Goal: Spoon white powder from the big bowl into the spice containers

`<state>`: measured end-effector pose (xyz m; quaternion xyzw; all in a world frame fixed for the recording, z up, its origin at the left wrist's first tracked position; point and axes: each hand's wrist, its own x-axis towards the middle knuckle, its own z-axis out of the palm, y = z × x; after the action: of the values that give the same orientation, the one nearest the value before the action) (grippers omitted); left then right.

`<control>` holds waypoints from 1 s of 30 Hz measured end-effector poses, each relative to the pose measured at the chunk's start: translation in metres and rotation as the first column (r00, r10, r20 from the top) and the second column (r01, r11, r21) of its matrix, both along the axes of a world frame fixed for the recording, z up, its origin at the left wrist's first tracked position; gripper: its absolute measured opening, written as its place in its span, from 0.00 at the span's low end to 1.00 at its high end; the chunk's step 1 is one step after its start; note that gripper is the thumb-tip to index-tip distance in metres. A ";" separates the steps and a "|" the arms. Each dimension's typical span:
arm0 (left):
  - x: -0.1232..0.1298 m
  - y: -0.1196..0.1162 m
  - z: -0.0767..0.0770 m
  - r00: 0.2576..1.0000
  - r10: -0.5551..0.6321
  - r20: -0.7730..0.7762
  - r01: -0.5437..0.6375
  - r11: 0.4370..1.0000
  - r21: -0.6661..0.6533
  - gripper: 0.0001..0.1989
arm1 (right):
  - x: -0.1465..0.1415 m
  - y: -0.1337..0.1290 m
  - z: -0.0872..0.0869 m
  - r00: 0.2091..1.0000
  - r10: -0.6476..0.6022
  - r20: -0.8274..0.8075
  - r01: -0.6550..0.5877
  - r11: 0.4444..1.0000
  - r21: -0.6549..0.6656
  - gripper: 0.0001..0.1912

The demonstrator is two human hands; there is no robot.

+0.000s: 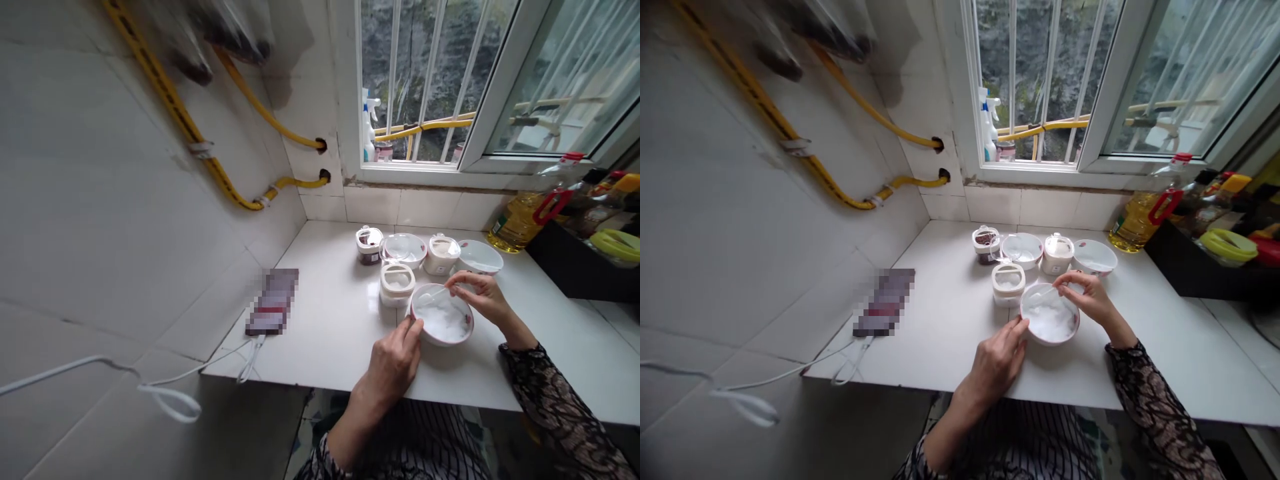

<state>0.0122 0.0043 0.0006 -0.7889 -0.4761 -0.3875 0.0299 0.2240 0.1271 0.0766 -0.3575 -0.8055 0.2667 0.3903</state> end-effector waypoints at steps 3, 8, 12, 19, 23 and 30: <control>0.000 0.001 0.000 1.000 0.004 -0.006 -0.004 1.000 -0.013 0.20 | -0.002 0.000 0.002 1.000 0.004 -0.009 -0.004 1.000 -0.022 0.12; -0.002 0.004 -0.005 1.000 0.015 -0.022 -0.014 0.999 0.050 0.20 | -0.013 -0.007 0.003 0.999 0.034 -0.038 -0.034 0.999 0.003 0.10; -0.003 0.006 -0.007 1.000 -0.007 -0.020 0.008 0.998 0.057 0.20 | -0.016 -0.008 0.003 0.995 0.081 -0.057 -0.084 0.995 -0.046 0.11; -0.005 0.004 -0.008 1.000 -0.021 0.008 0.020 0.999 0.050 0.21 | -0.010 -0.004 -0.002 0.999 0.030 -0.041 -0.033 0.998 -0.057 0.12; -0.007 0.004 -0.010 1.000 -0.028 0.004 0.028 0.998 0.054 0.22 | -0.010 -0.005 -0.002 0.999 -0.033 -0.007 0.034 0.999 0.036 0.09; -0.006 0.002 -0.011 1.000 -0.020 0.003 0.020 0.999 0.037 0.22 | -0.008 -0.002 -0.008 0.984 -0.115 0.138 0.085 0.975 0.203 0.09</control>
<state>0.0061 0.0064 -0.0103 -0.7924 -0.4608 -0.3977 0.0400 0.2164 0.1251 0.0687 -0.3762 -0.8357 0.1383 0.3753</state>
